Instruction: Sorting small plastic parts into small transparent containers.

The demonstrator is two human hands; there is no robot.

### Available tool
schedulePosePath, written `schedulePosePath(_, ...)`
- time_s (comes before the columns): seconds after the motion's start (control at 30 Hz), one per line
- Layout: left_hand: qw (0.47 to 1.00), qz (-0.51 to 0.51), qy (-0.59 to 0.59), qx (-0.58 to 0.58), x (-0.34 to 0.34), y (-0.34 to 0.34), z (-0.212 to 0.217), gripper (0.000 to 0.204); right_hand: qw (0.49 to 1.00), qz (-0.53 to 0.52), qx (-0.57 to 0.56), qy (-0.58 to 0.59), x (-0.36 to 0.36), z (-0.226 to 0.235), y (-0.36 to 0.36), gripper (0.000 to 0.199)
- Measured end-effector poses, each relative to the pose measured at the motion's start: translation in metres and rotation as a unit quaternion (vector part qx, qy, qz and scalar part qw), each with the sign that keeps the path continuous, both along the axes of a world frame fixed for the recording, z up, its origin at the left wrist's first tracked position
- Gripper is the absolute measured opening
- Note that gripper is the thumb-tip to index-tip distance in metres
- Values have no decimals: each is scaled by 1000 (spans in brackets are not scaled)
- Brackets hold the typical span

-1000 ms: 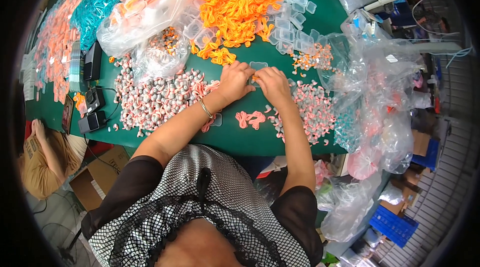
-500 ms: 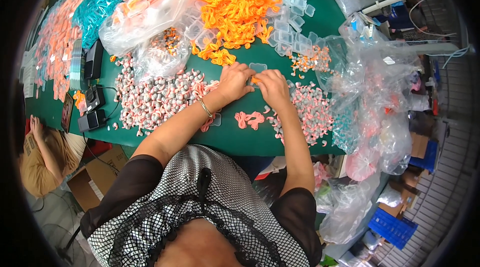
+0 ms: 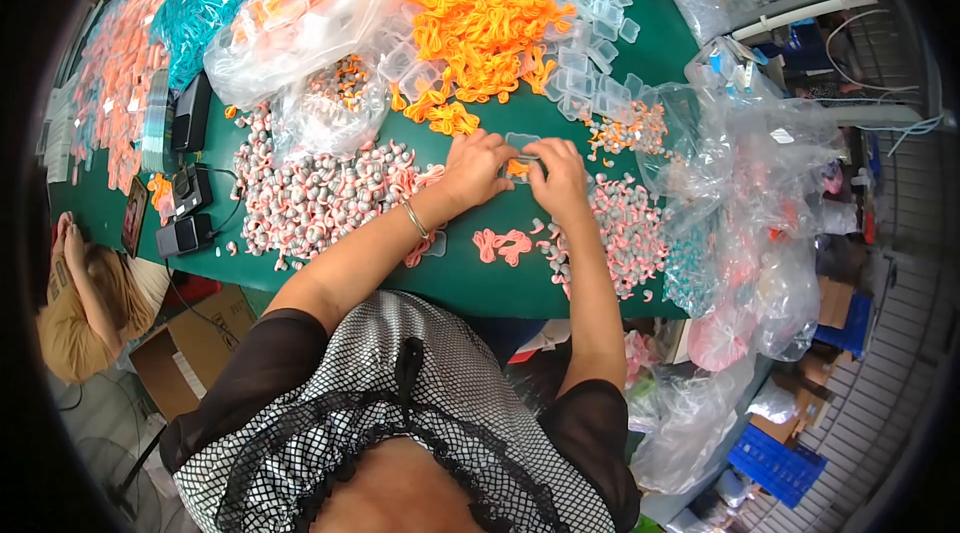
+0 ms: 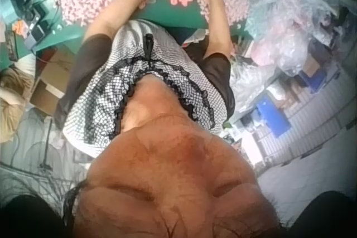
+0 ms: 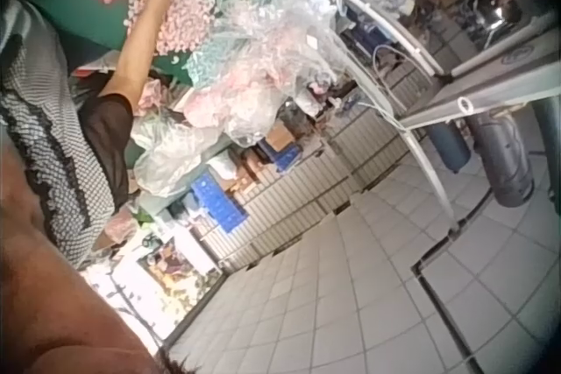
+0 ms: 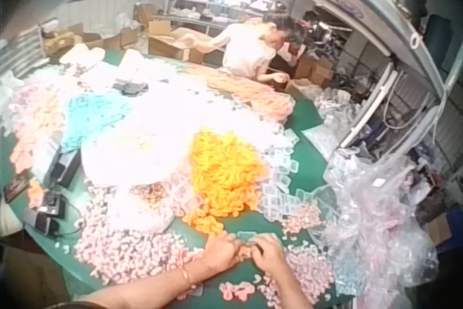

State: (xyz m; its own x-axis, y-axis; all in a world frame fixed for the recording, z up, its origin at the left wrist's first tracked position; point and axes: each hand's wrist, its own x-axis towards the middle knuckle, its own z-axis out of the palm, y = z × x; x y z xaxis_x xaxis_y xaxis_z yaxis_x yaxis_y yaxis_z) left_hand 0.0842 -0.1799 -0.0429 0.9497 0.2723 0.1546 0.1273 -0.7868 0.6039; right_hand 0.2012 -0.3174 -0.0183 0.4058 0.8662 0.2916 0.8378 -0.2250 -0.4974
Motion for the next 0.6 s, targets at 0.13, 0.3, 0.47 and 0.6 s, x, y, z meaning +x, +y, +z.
schedulePosePath(0.13, 1000, -13, 8, 1, 0, 1, 0, 52, 994, -80, -41, -62, 17, -10, 7, 26)
schedulePosePath(0.3, 999, 19, -28, 10, -2, -5, 8, 59, 987, -109, -74, 90, 14, -6, 4, 22)
schedulePosePath(0.47, 993, -18, -106, 57, -1, -4, -4, 44, 996, -22, -24, 81, 1, 6, -10, 29)
schedulePosePath(0.6, 991, -38, -110, 68, 6, -4, -6, 22, 999, 30, -23, 2, -3, 6, -11, 32)
